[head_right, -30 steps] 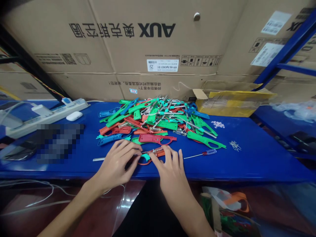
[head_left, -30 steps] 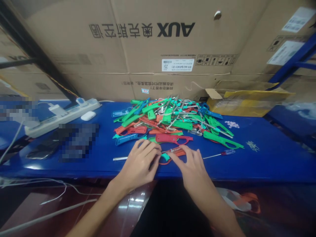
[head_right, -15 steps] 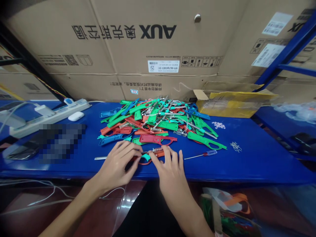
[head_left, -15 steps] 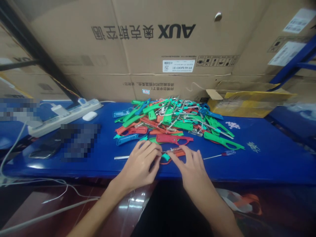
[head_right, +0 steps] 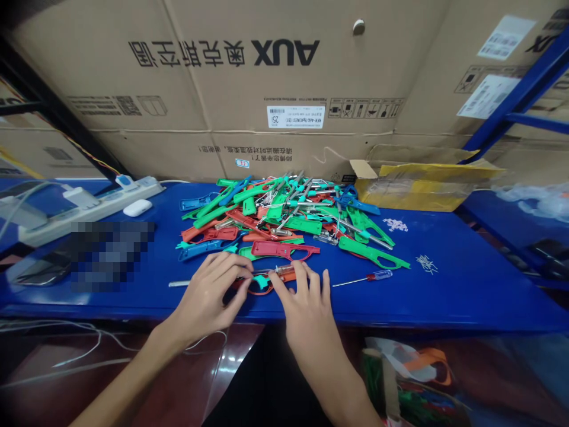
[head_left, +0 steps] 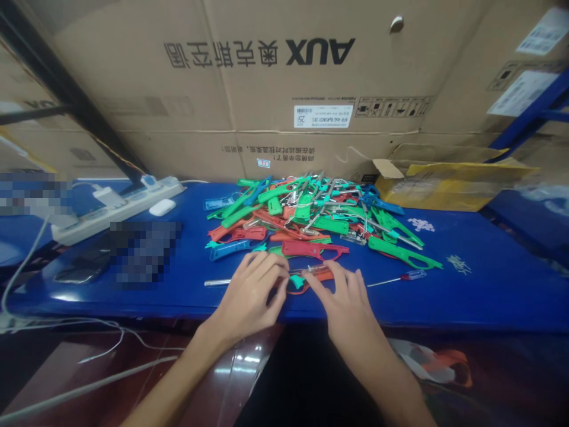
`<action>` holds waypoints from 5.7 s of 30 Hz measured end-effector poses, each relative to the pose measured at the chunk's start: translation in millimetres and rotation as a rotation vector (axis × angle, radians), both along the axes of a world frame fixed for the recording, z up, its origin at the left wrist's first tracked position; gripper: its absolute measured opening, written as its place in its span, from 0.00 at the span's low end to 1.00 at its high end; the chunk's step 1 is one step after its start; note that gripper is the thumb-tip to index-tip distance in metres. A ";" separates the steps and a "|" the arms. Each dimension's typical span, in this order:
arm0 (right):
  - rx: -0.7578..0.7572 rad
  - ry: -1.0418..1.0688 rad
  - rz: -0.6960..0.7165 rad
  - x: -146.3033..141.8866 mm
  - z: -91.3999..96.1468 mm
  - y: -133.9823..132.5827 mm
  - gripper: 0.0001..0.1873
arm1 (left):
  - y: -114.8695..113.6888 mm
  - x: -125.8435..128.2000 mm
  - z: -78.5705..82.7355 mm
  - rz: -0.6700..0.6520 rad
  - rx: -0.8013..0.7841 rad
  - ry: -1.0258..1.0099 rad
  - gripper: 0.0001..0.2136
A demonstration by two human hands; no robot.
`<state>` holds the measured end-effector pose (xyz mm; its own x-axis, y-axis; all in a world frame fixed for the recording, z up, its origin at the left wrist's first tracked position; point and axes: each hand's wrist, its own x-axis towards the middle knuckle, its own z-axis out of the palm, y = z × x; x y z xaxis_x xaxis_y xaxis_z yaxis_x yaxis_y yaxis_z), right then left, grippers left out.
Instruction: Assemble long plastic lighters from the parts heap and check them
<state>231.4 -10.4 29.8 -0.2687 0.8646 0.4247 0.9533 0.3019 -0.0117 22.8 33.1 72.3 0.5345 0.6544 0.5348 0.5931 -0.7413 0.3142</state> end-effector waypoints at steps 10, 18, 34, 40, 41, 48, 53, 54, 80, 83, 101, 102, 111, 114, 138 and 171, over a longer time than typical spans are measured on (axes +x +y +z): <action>0.008 0.008 -0.008 -1.0 -4.3 0.1 0.39 | 5.8 -1.6 -3.3 0.037 -0.130 0.006 0.07; 0.003 0.022 -0.004 -1.7 -3.8 -0.4 0.39 | 7.0 -0.1 -5.8 0.057 -0.103 0.039 0.05; -0.006 0.027 0.044 5.7 -4.0 -1.9 0.45 | 10.9 -2.6 -7.7 0.000 -0.074 0.032 0.05; -0.032 0.068 0.049 8.3 -6.4 -1.8 0.41 | 5.9 -2.5 -1.2 0.025 -0.112 -0.050 0.05; -0.032 0.072 0.047 8.3 -6.6 -1.9 0.40 | 5.6 -3.3 -0.7 0.024 -0.116 -0.080 0.05; -0.050 0.078 0.064 9.5 -7.3 -1.9 0.38 | 6.2 -8.0 -3.2 0.065 -0.159 -0.161 0.04; -0.041 0.104 0.072 10.1 -9.7 -0.2 0.36 | 7.9 -5.6 -5.3 0.085 -0.163 -0.100 0.04; -0.039 0.108 0.077 10.4 -9.9 0.1 0.37 | 8.7 -5.1 -5.8 0.086 -0.159 -0.092 0.04; 0.095 0.385 0.005 6.2 0.5 -4.9 0.22 | -30.4 -2.0 -6.5 0.619 -0.158 -0.889 0.07; 0.100 0.362 0.003 5.4 -2.0 -4.7 0.20 | -46.9 -2.9 -6.1 0.595 -0.233 -0.842 0.08; 0.086 0.320 0.002 5.7 -6.4 -5.9 0.17 | -50.9 4.8 1.4 0.235 -0.711 -0.126 0.24; 0.092 0.314 -0.002 5.7 -6.3 -6.1 0.16 | -48.9 7.0 0.4 0.252 -0.665 -0.085 0.24; 0.038 0.279 0.005 5.6 -0.2 -8.0 0.17 | -43.4 19.1 1.4 0.279 -0.651 0.030 0.24; 0.045 0.274 0.011 5.7 2.2 -6.7 0.16 | -41.4 18.8 2.9 0.273 -0.579 0.067 0.20; 0.066 0.137 0.226 19.5 9.0 5.4 0.17 | -37.0 -23.4 9.3 0.203 -0.667 -0.407 0.12; -0.382 0.378 0.457 41.6 27.7 31.9 0.23 | -4.0 15.1 -9.8 0.268 -0.325 -0.165 0.03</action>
